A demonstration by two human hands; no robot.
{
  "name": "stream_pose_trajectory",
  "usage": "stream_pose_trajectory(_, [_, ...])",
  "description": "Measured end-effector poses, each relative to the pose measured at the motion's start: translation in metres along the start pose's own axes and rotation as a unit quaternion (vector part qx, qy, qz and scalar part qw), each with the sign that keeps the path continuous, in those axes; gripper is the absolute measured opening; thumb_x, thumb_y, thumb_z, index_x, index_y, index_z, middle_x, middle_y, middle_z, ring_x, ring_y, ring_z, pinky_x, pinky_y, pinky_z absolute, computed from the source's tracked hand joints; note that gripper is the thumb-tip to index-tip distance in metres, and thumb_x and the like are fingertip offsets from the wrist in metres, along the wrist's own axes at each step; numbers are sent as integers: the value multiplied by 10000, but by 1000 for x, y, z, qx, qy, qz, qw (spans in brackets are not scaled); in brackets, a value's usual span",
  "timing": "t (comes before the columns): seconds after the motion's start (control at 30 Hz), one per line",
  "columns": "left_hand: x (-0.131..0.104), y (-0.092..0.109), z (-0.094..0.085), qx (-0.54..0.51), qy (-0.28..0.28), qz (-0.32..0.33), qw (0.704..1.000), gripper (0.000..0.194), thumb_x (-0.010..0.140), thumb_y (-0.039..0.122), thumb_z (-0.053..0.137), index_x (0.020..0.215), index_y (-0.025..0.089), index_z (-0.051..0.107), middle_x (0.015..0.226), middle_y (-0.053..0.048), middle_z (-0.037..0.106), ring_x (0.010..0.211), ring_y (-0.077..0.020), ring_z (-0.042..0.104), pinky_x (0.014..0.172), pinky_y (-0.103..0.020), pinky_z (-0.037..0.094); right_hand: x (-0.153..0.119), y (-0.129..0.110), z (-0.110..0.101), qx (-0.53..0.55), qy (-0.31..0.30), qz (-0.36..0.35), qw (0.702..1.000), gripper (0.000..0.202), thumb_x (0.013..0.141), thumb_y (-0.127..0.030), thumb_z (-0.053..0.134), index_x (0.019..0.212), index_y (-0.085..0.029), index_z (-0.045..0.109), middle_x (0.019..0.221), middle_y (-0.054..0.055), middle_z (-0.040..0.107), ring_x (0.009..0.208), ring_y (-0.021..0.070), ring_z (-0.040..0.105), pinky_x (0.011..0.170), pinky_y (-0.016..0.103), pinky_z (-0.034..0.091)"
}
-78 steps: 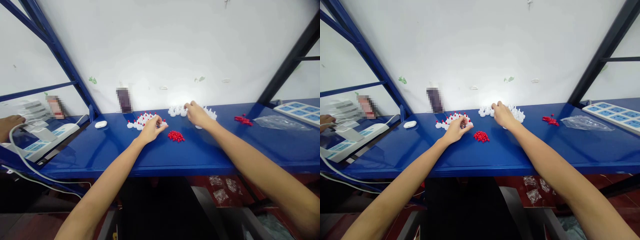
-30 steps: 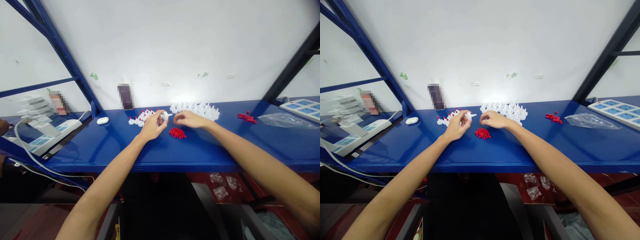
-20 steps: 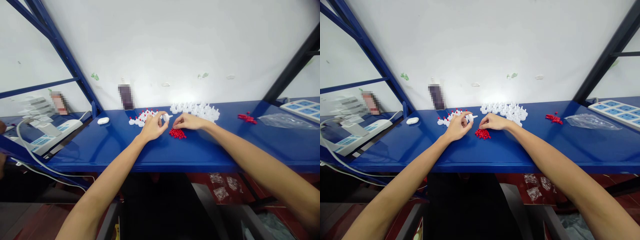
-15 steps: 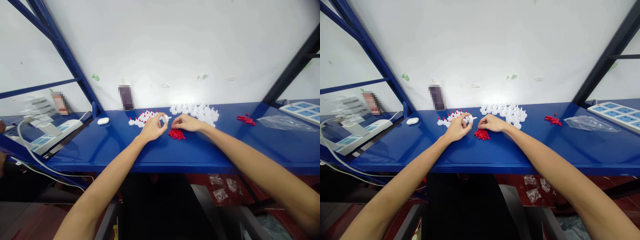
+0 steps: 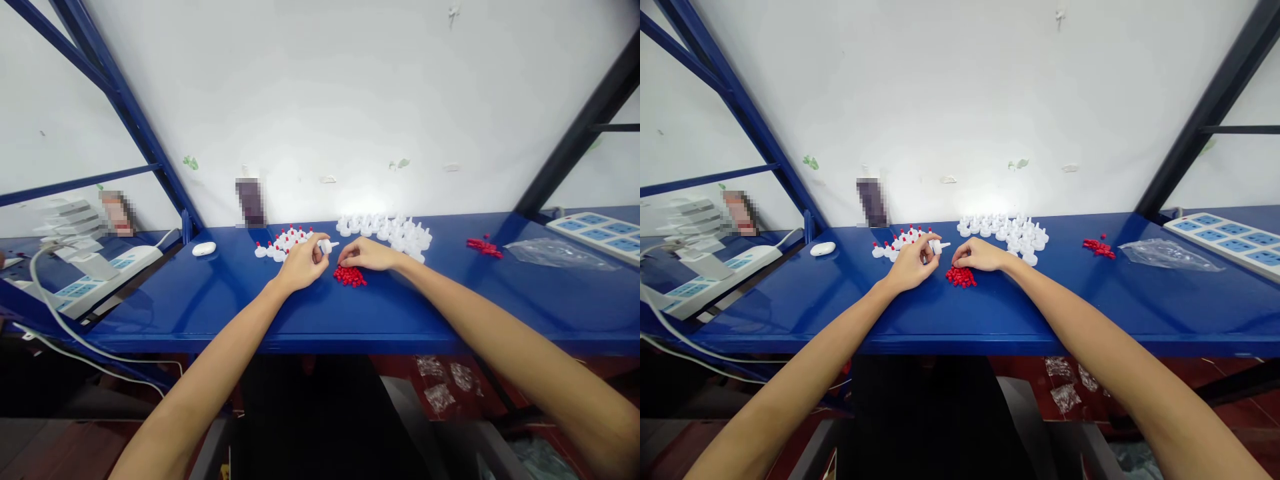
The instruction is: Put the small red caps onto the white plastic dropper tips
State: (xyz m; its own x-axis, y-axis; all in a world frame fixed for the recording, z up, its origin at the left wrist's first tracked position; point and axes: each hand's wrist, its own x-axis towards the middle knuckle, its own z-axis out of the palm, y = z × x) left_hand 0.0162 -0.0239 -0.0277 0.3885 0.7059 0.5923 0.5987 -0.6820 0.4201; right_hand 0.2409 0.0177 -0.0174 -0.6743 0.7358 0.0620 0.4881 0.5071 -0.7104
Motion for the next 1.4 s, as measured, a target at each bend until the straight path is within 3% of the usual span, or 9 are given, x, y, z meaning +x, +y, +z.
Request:
stream_pose_trajectory(0.1, [0,0,0,12,3,-3,1000,329,798,159,594,1123,207,571,606,73,584,621,-143,594,753,-301,470,0,1,0,24,10,-8,1000,243,781,-315,652,894,-142,780,788,38,751,711,163,640,713,292,475])
stream_pose_trajectory(0.17, [0,1,0,27,-11,-13,1000,261,787,194,632,1043,208,584,556,78,559,590,-155,589,737,-317,468,0,1,1,62,54,-10,997,205,773,-316,661,839,-151,764,795,34,746,730,156,642,730,290,479])
stream_pose_trajectory(0.33, [0,-1,0,37,-35,-25,998,298,854,299,634,1128,189,592,521,94,526,495,-126,535,620,-272,414,6,2,8,234,170,11,957,207,723,-348,708,790,-153,719,647,-5,667,505,91,525,501,239,389])
stream_pose_trajectory(0.5, [-1,-4,0,31,-20,-29,999,386,900,371,611,1244,197,576,583,78,541,552,-120,537,613,-251,407,11,-1,13,375,192,26,907,267,673,-336,777,863,-153,731,785,51,744,509,101,595,453,222,436])
stream_pose_trajectory(0.7, [1,-8,0,66,18,12,998,381,906,402,621,1219,185,625,823,-9,603,713,-144,562,690,-277,448,7,-5,8,419,217,28,881,219,693,-286,757,866,-157,713,783,55,757,483,103,614,461,221,483])
stream_pose_trajectory(0.9, [3,-7,1,58,44,44,996,381,906,406,631,1216,184,647,935,-54,658,820,-175,598,737,-296,475,6,-6,11,418,175,21,891,236,738,-320,748,920,-171,729,906,76,775,528,115,662,467,214,492])
stream_pose_trajectory(1.0, [4,-8,2,42,39,41,998,385,885,440,663,1182,195,667,906,-50,688,759,-167,605,709,-293,475,7,-7,13,403,177,17,898,249,751,-346,734,922,-166,729,911,83,774,539,119,662,474,219,493])
stream_pose_trajectory(1.2, [5,-10,-3,32,41,12,999,263,897,442,648,873,197,740,752,-18,698,622,-133,564,640,-268,441,3,-15,15,239,170,-67,954,262,810,-337,637,991,-162,712,823,39,729,566,123,632,550,255,491])
stream_pose_trajectory(1.4, [6,-6,-7,55,90,22,994,215,923,342,593,872,190,737,753,-22,701,636,-131,576,664,-265,449,-4,-26,20,104,162,-125,973,579,758,-323,733,1291,-176,561,991,54,687,690,142,619,689,312,511])
